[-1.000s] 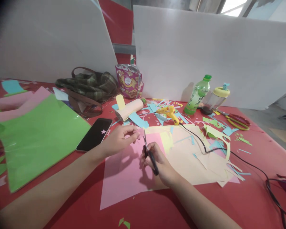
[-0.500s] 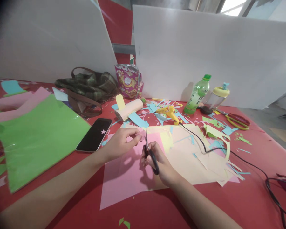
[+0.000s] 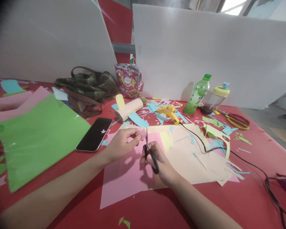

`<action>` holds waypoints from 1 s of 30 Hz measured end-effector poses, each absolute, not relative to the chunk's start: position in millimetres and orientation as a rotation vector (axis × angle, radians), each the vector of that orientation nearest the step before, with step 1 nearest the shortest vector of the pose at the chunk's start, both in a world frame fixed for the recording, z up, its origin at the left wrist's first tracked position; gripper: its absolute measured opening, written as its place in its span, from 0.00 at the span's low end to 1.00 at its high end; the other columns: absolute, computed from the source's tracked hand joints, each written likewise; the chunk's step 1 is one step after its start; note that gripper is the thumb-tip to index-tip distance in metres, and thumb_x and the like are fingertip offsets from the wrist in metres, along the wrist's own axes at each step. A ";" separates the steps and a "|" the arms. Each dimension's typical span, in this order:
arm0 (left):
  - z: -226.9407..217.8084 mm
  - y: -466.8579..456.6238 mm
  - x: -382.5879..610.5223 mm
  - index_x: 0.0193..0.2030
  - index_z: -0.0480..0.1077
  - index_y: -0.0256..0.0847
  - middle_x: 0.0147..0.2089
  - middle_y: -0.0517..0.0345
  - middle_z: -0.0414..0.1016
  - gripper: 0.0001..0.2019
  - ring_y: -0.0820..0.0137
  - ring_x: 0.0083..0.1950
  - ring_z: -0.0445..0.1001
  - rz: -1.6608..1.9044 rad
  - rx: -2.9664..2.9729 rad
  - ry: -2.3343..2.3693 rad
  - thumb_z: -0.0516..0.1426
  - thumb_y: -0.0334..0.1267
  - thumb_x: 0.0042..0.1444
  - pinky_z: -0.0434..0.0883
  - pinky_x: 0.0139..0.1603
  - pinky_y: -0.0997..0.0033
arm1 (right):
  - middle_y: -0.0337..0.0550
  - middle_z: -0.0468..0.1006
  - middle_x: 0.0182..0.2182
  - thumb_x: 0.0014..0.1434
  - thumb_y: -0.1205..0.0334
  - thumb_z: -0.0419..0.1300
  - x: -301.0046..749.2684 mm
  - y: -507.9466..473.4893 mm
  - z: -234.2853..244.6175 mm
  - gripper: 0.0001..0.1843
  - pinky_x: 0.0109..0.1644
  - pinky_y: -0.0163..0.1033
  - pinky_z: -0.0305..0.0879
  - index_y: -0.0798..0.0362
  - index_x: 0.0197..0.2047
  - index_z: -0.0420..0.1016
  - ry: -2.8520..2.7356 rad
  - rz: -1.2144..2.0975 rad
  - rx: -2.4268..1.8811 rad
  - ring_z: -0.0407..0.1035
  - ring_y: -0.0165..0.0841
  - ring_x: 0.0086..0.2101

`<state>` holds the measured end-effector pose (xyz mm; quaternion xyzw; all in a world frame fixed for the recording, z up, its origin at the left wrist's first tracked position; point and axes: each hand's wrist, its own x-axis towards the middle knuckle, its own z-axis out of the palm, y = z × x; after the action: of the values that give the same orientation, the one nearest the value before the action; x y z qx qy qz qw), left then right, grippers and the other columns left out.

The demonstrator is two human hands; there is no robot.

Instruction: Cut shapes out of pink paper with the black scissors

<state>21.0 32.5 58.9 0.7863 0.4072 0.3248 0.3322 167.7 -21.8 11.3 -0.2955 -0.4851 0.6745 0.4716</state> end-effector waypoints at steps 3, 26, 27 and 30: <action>59.0 31.7 21.9 0.19 0.58 0.37 0.19 0.64 0.60 0.13 0.77 0.23 0.59 0.860 2.038 1.057 0.45 0.37 0.53 0.59 0.26 0.77 | 0.40 0.61 0.30 0.51 0.50 0.53 167.2 -21.9 11.6 0.14 0.32 0.37 0.56 0.50 0.33 0.54 -1.196 1.635 -0.733 0.59 0.30 0.28; 61.3 36.3 16.7 0.19 0.58 0.37 0.21 0.63 0.62 0.14 0.77 0.26 0.62 0.817 2.079 0.981 0.45 0.38 0.54 0.60 0.30 0.77 | 0.37 0.61 0.27 0.51 0.51 0.53 167.4 -21.9 10.5 0.14 0.29 0.37 0.55 0.49 0.32 0.52 -1.240 1.609 -0.754 0.58 0.27 0.24; 61.6 36.8 16.0 0.20 0.59 0.37 0.22 0.62 0.63 0.14 0.76 0.27 0.63 0.809 2.084 0.973 0.45 0.38 0.54 0.61 0.30 0.77 | 0.37 0.61 0.27 0.51 0.50 0.53 167.4 -21.8 10.5 0.15 0.29 0.36 0.55 0.49 0.31 0.52 -1.240 1.616 -0.752 0.58 0.27 0.24; 62.9 38.6 13.4 0.22 0.61 0.37 0.24 0.61 0.65 0.14 0.76 0.28 0.64 0.779 2.099 0.954 0.45 0.39 0.54 0.60 0.30 0.77 | 0.36 0.60 0.26 0.51 0.50 0.54 167.4 -21.7 10.6 0.15 0.29 0.36 0.55 0.49 0.31 0.52 -1.241 1.630 -0.743 0.57 0.27 0.24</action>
<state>13.4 38.6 62.9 0.8091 0.3677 0.3002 0.3465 167.4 -21.7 10.6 -0.3021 -0.5047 0.6630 0.4631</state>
